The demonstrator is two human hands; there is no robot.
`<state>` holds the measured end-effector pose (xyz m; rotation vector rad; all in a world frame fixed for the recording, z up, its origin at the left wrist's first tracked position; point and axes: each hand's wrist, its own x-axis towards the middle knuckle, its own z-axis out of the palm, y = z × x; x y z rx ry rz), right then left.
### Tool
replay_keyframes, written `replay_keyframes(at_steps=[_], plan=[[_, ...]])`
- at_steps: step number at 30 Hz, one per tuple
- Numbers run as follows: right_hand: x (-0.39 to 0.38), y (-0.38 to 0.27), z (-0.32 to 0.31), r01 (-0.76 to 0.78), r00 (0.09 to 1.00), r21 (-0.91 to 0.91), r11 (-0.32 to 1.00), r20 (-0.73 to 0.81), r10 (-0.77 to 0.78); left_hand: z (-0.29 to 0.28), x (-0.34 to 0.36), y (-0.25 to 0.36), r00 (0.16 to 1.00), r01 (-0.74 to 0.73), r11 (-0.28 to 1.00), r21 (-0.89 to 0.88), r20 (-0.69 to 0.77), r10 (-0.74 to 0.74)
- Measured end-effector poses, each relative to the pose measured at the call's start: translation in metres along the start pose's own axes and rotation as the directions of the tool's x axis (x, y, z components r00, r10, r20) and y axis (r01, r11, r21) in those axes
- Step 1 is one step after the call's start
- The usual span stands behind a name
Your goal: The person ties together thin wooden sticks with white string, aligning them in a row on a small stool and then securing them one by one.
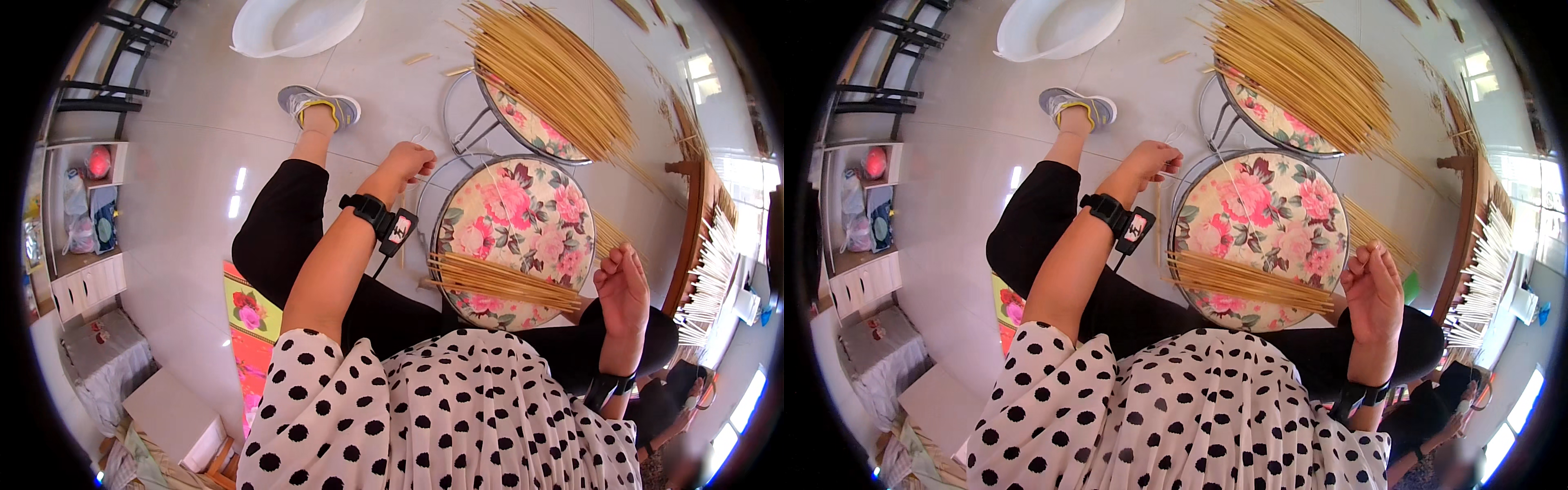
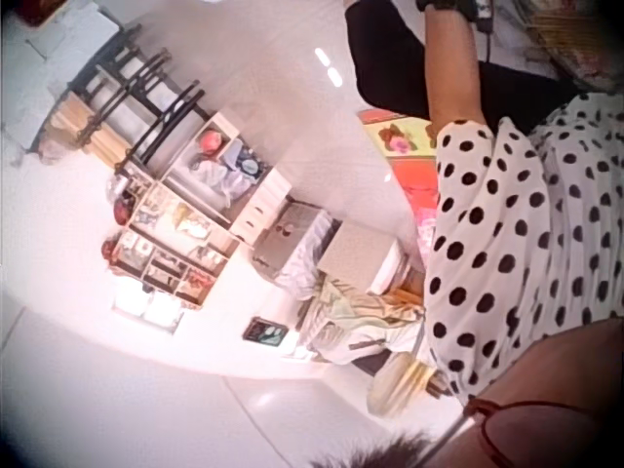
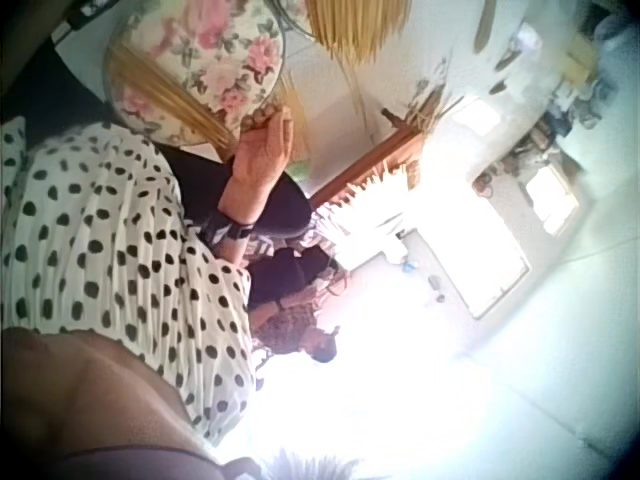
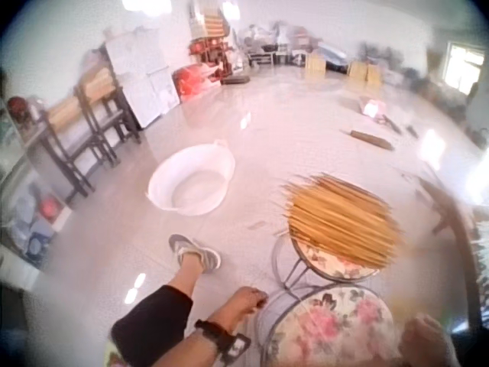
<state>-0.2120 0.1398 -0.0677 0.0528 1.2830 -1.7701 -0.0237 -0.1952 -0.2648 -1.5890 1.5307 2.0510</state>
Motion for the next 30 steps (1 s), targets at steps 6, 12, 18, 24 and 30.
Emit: replay_keyframes(at_steps=[6,12,18,24,30], plan=[[0.016,-0.006,0.02,-0.013,1.0,-0.045,0.999,0.007,0.013,0.006,0.056,-0.026,0.986,0.052,0.983,-0.177,0.165,-0.022],[0.024,-0.002,0.026,-0.048,0.996,-0.057,0.997,-0.073,0.043,0.026,0.085,-0.02,0.961,0.222,0.861,-0.457,0.25,-0.115],[0.022,-0.006,0.025,-0.048,0.994,-0.07,0.996,-0.101,0.04,0.046,0.105,-0.016,0.917,0.329,0.85,-0.412,0.356,-0.181],[0.016,-0.011,0.021,-0.028,0.992,-0.075,0.997,-0.129,0.018,0.04,0.1,-0.003,0.987,0.125,0.894,-0.429,0.149,-0.066],[0.007,-0.007,0.02,-0.029,0.997,-0.046,0.999,-0.075,0.026,-0.017,0.075,0.034,0.992,-0.103,0.856,-0.507,0.014,0.128]])
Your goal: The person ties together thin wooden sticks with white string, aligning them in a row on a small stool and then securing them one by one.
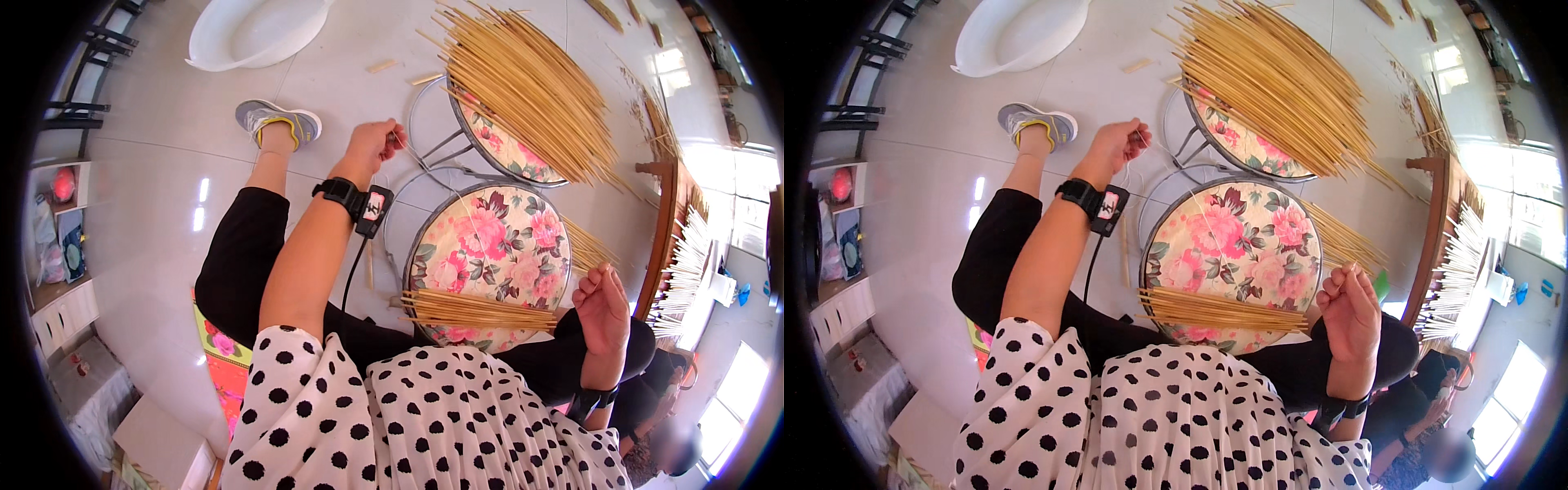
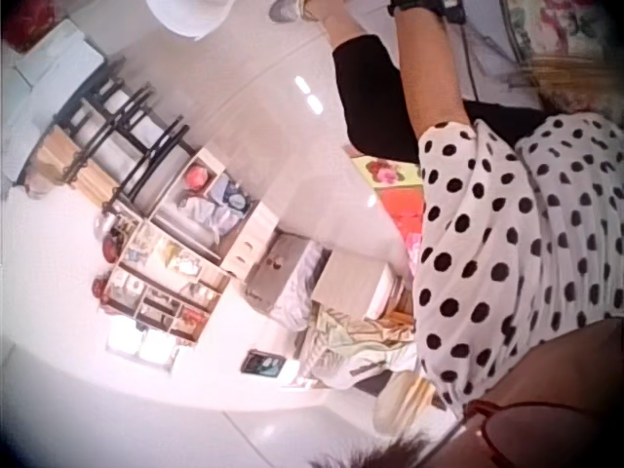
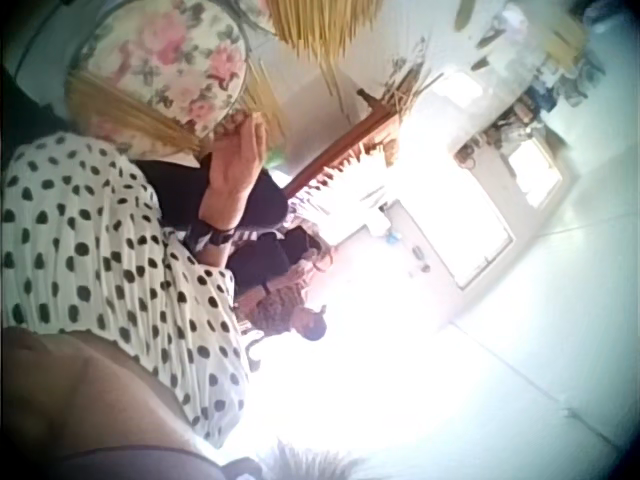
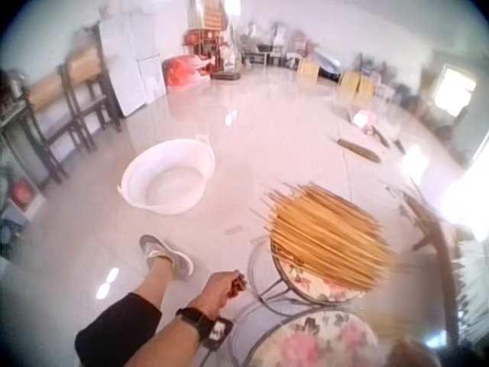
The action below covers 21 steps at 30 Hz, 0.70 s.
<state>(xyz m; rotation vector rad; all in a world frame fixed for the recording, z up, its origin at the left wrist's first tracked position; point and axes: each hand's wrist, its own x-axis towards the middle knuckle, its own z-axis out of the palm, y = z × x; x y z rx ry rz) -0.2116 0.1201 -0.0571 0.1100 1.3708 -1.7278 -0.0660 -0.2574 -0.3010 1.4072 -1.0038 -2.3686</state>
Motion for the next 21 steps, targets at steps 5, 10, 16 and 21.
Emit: replay_keyframes(at_steps=[5,10,16,21], plan=[[-0.015,0.004,-0.004,0.054,0.994,-0.007,0.999,0.093,-0.053,0.028,-0.085,0.077,0.958,-0.284,0.935,0.215,0.103,0.267],[-0.035,0.004,-0.012,0.286,0.952,-0.216,0.934,0.171,-0.252,0.094,-0.212,0.12,0.73,-0.671,0.674,0.307,0.433,0.529],[-0.068,-0.015,0.018,0.655,0.751,-0.315,0.687,0.374,-0.545,0.171,-0.323,0.106,0.396,-0.901,0.39,0.187,0.719,0.57],[-0.097,-0.029,0.045,0.645,0.644,-0.098,0.758,0.603,-0.47,0.204,-0.345,0.076,0.265,-0.937,0.336,0.095,0.819,0.509]])
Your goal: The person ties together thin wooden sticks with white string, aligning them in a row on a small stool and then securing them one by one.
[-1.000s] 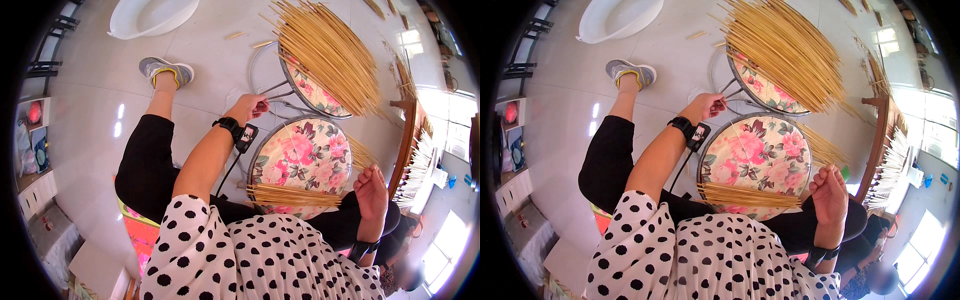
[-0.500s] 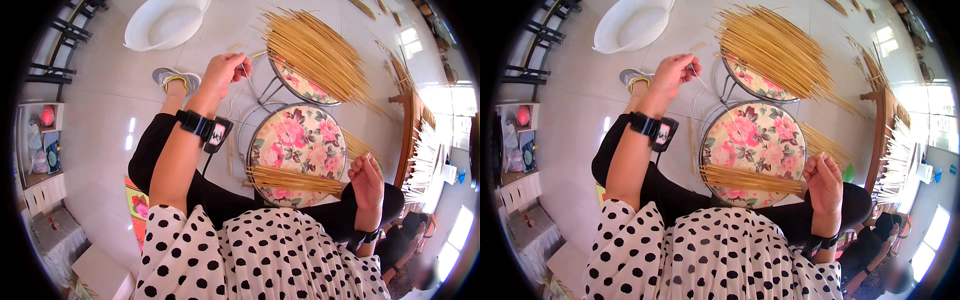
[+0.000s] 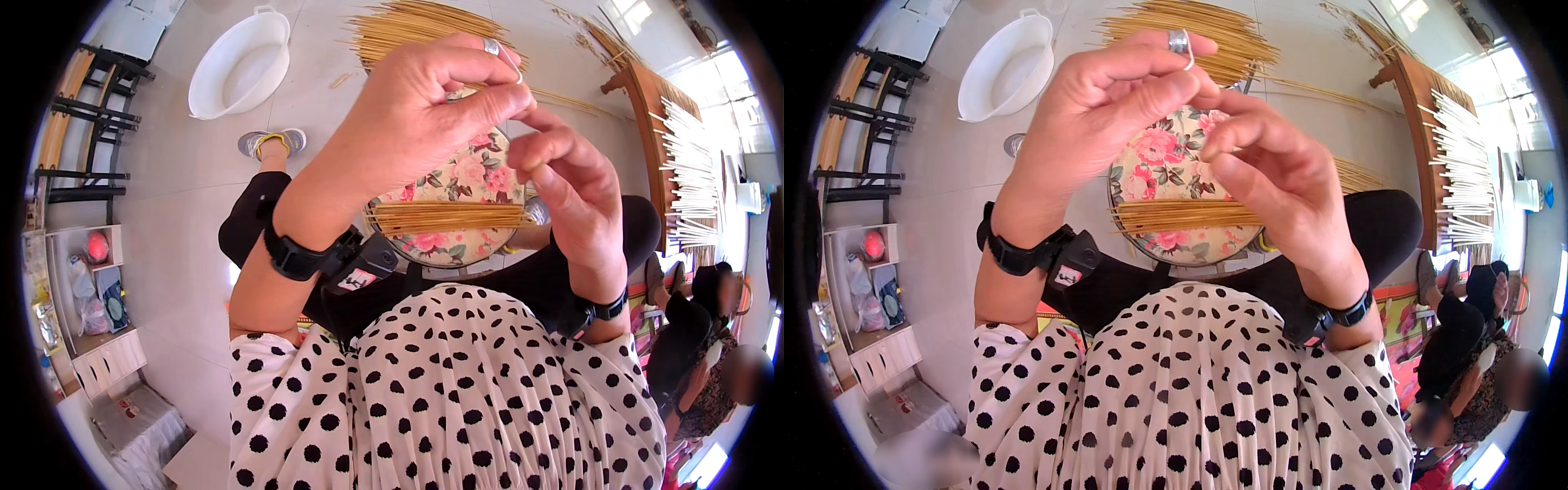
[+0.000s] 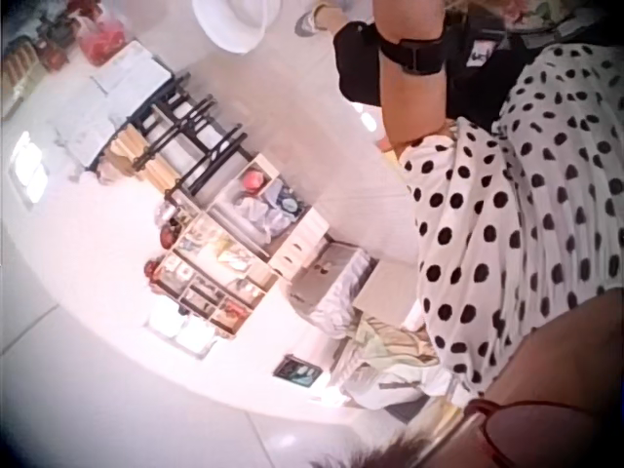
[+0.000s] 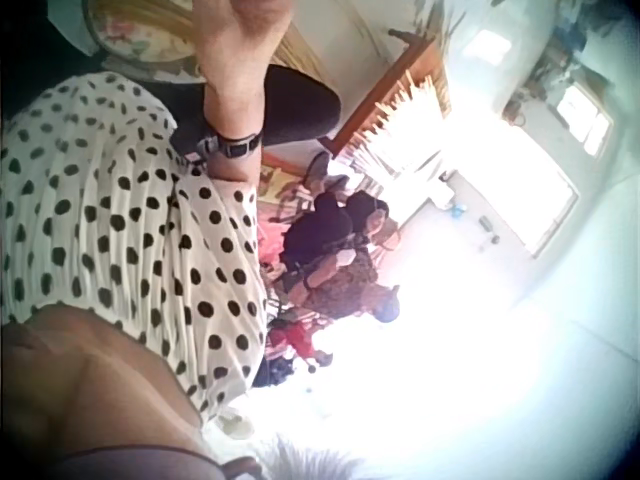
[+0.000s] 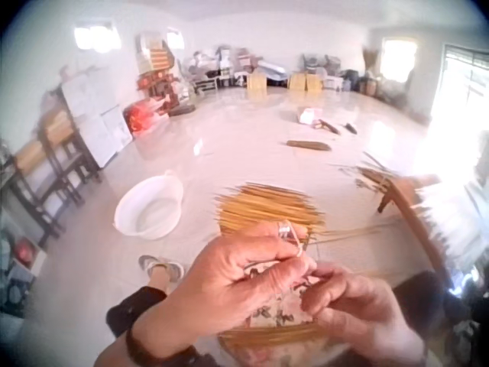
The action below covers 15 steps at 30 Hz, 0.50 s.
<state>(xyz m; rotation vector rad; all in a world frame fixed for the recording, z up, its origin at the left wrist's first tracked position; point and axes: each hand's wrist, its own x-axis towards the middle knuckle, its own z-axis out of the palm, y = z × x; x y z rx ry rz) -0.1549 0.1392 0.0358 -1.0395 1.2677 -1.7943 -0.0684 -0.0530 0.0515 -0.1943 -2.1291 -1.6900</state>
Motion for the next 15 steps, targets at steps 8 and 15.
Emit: replay_keyframes(at_steps=[8,15], plan=[[-0.017,0.005,-0.009,-0.111,0.992,0.137,0.984,-0.044,0.118,0.028,-0.013,-0.001,0.968,0.227,0.959,-0.168,-0.066,-0.241],[-0.031,0.016,-0.02,-0.181,0.979,0.093,0.979,-0.081,0.189,0.022,-0.026,-0.015,0.906,0.26,0.786,-0.561,-0.139,-0.399]])
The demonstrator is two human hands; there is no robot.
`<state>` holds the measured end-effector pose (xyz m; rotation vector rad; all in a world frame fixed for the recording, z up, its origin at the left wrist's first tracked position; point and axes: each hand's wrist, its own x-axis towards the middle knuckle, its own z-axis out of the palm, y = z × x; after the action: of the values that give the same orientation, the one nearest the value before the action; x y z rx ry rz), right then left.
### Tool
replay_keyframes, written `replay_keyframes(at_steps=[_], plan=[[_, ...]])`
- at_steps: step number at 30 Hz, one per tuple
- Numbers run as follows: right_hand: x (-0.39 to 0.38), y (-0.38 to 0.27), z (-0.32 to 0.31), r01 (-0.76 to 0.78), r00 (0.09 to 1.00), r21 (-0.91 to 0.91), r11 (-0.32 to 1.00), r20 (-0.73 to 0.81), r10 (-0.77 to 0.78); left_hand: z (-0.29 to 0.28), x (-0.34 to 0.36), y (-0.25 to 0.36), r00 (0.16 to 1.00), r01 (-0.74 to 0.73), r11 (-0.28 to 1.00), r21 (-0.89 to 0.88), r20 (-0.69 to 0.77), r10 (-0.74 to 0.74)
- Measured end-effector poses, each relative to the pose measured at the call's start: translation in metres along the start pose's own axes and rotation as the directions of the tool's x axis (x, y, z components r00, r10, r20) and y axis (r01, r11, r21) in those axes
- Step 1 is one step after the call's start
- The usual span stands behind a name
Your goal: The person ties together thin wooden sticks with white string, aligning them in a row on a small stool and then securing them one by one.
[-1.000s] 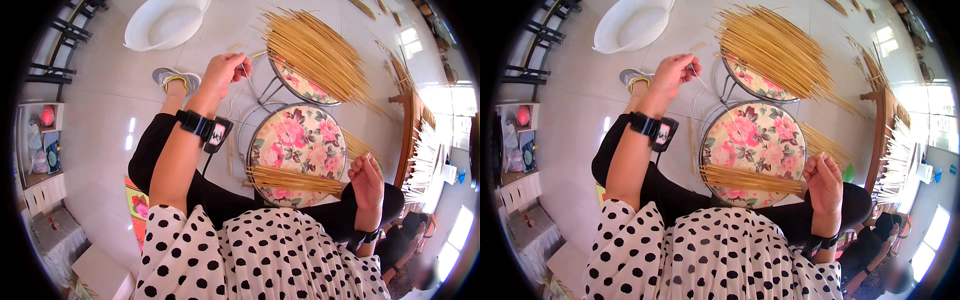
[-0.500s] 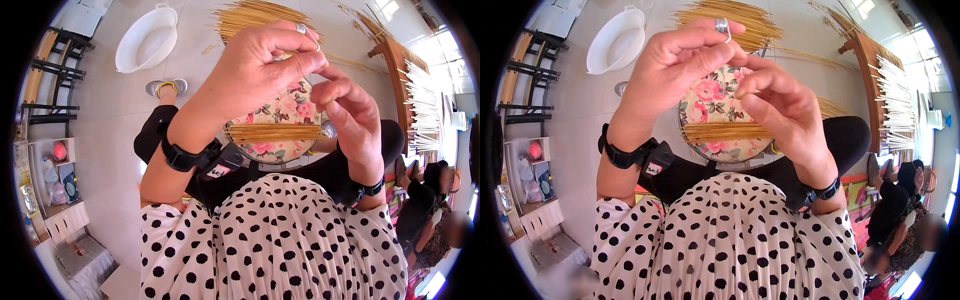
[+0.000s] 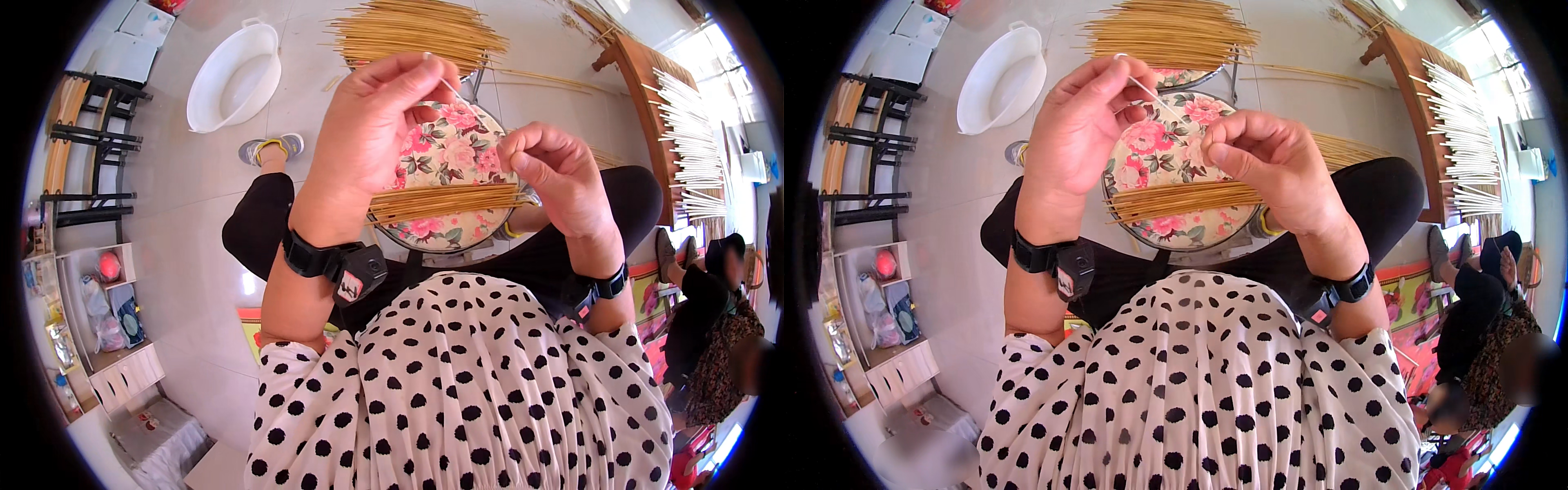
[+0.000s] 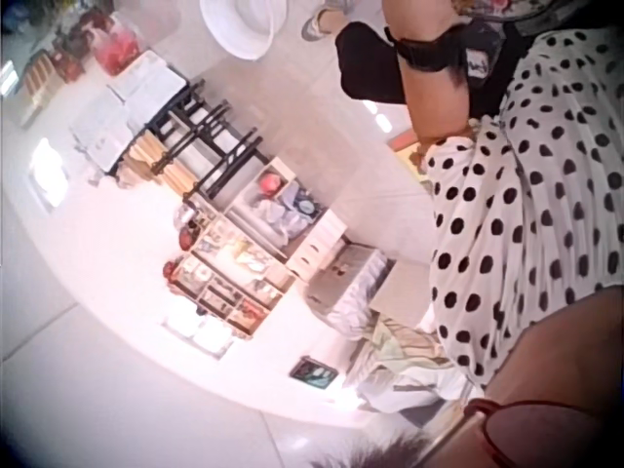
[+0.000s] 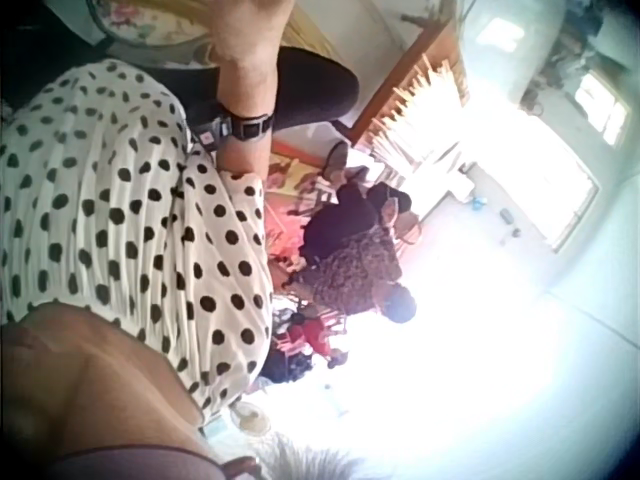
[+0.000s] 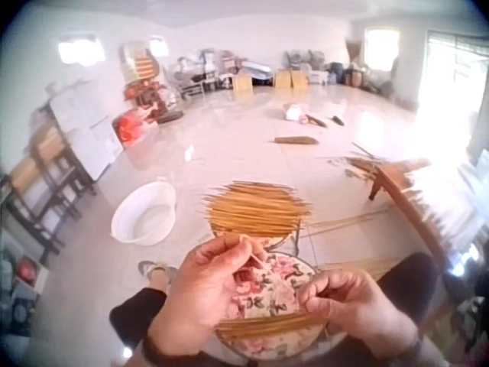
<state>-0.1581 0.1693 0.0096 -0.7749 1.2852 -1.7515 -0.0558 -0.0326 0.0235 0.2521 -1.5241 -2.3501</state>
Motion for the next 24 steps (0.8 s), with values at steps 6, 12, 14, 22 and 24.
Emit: replay_keyframes(at_steps=[6,12,14,22,24], plan=[[-0.002,0.012,-0.016,-0.177,0.984,-0.165,0.97,-0.053,0.17,-0.035,-0.002,0.006,0.996,-0.02,0.988,-0.155,-0.093,0.005],[0.017,0.022,-0.033,-0.179,0.982,-0.302,0.937,-0.116,0.15,-0.076,-0.012,0.035,0.948,-0.154,0.972,-0.177,-0.304,0.095],[0.027,0.023,-0.044,-0.159,0.983,-0.303,0.94,-0.141,0.121,-0.083,-0.011,0.046,0.91,-0.203,0.966,-0.161,-0.395,0.125],[0.068,0.036,-0.083,-0.111,0.962,-0.398,0.911,-0.274,-0.003,-0.134,-0.024,0.062,0.749,-0.337,0.932,-0.135,-0.638,0.179],[0.08,0.044,-0.095,-0.091,0.962,-0.409,0.908,-0.27,-0.025,-0.152,-0.038,0.072,0.742,-0.36,0.923,-0.132,-0.641,0.197]])
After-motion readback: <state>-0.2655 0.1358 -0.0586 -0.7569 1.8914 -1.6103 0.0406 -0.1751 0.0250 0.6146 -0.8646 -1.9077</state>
